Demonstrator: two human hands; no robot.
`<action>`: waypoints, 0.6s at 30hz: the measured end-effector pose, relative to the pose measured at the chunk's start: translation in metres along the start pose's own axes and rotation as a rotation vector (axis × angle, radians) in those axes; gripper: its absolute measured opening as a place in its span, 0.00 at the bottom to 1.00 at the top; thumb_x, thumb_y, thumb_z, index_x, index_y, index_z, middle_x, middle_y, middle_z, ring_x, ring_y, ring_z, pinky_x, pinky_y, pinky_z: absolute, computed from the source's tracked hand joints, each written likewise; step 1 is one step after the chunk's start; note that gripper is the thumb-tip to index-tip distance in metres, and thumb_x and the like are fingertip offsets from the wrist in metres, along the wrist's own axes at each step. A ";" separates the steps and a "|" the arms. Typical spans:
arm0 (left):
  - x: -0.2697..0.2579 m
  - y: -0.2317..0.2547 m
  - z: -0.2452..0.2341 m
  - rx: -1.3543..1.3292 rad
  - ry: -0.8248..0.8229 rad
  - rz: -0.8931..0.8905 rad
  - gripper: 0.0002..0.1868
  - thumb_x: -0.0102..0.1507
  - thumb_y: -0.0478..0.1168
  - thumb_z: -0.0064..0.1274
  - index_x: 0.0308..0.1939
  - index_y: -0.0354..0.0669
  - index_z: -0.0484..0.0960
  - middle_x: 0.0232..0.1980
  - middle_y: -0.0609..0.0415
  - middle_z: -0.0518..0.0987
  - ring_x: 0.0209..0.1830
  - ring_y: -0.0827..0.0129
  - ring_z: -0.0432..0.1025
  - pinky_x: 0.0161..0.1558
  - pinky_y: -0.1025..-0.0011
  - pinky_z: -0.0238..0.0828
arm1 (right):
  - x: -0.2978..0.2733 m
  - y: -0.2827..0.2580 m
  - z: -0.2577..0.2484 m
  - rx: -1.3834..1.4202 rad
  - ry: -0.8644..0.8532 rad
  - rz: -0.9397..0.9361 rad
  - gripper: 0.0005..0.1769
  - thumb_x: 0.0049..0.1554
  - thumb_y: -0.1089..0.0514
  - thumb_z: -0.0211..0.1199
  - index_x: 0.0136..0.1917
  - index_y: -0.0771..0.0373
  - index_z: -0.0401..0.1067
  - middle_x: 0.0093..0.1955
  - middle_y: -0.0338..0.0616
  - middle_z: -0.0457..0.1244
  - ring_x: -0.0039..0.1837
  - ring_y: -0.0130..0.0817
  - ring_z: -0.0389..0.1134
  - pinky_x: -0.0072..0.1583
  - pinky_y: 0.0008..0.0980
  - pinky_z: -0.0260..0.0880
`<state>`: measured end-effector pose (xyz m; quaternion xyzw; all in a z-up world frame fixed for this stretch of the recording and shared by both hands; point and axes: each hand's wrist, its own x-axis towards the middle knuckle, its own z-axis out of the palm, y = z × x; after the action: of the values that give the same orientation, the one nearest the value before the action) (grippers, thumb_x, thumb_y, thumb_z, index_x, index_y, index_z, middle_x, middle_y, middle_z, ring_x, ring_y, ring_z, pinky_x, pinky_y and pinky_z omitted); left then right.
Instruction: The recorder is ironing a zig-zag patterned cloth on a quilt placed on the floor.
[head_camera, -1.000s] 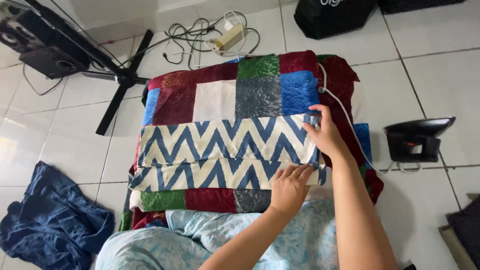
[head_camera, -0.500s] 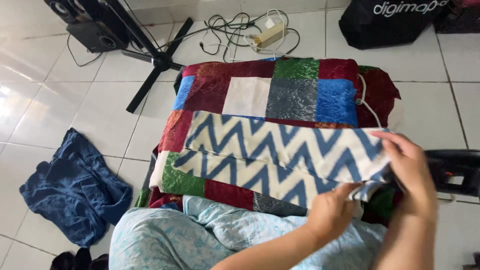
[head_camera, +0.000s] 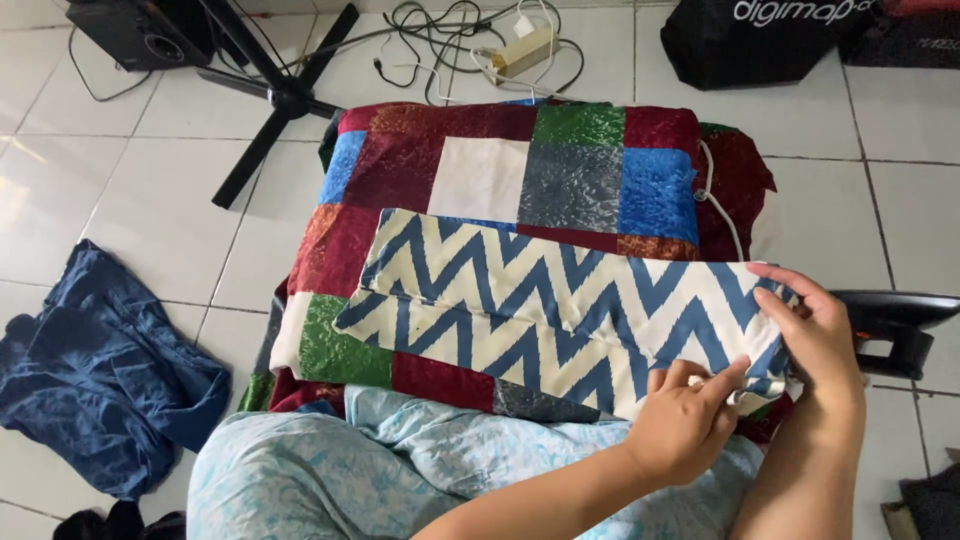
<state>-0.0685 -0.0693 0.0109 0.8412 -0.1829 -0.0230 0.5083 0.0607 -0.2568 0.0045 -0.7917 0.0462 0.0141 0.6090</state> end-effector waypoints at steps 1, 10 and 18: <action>0.000 -0.001 0.000 -0.003 0.003 -0.001 0.30 0.69 0.39 0.43 0.77 0.41 0.68 0.55 0.47 0.82 0.67 0.51 0.67 0.66 0.51 0.56 | 0.002 0.003 -0.001 -0.003 -0.002 0.000 0.19 0.60 0.63 0.64 0.64 0.57 0.78 0.41 0.30 0.65 0.38 0.14 0.58 0.40 0.17 0.57; 0.009 -0.028 0.007 -0.056 -0.060 0.044 0.30 0.71 0.36 0.39 0.79 0.43 0.63 0.63 0.42 0.78 0.80 0.38 0.56 0.72 0.23 0.19 | -0.001 -0.012 0.009 0.065 -0.011 -0.006 0.17 0.61 0.62 0.63 0.64 0.61 0.77 0.45 0.34 0.68 0.43 0.16 0.64 0.45 0.17 0.63; -0.011 -0.156 0.013 -0.641 0.264 -0.126 0.18 0.79 0.43 0.32 0.62 0.36 0.75 0.53 0.50 0.76 0.53 0.64 0.70 0.59 0.64 0.69 | 0.000 -0.064 0.061 0.130 -0.027 0.037 0.19 0.72 0.53 0.62 0.73 0.57 0.78 0.45 0.38 0.61 0.35 0.30 0.47 0.35 0.29 0.43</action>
<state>-0.0373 -0.0123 -0.1319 0.6441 -0.0470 -0.0016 0.7635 0.0683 -0.1815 0.0501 -0.7494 0.0536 0.0329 0.6591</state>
